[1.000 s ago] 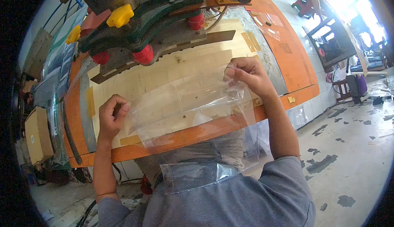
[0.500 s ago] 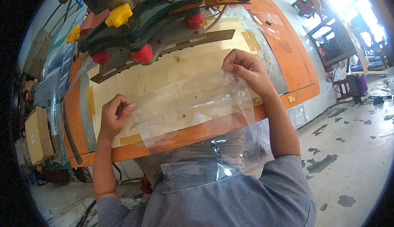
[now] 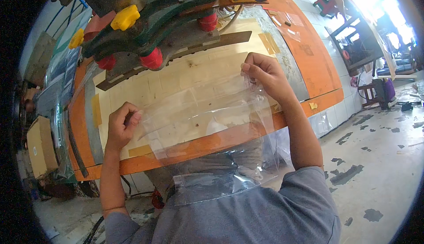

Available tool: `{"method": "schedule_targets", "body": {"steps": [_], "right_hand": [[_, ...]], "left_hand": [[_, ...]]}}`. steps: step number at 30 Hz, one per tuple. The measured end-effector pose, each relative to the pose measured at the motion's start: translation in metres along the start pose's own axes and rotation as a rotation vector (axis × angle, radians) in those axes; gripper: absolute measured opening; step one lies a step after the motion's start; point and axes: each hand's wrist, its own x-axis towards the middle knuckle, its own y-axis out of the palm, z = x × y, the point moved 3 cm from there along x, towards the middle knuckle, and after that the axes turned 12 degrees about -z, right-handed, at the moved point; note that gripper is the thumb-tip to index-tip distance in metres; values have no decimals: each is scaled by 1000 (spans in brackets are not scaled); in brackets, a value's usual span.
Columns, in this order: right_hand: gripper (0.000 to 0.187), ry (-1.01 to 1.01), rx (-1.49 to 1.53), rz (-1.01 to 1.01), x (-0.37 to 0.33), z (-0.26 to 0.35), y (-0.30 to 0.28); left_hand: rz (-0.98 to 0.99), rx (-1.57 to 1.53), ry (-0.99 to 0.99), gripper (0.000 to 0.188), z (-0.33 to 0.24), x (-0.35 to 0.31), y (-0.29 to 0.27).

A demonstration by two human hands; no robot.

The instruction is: The person folds, creases, and opens clear plastic sheets by hand on a workbench to assemble boxes.

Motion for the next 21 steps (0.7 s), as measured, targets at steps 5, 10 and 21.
{"method": "schedule_targets", "body": {"steps": [5, 10, 21], "right_hand": [[32, 82, 38, -27, 0, 0, 7], [33, 116, -5, -47, -1, 3, 6], [29, 159, -71, -45, 1, -2, 9]], "left_hand": [[-20, -15, 0, 18, 2, -3, -1], [-31, -55, 18, 19, 6, -3, -2], [77, -424, -228, 26, 8, -1, -11]]}}
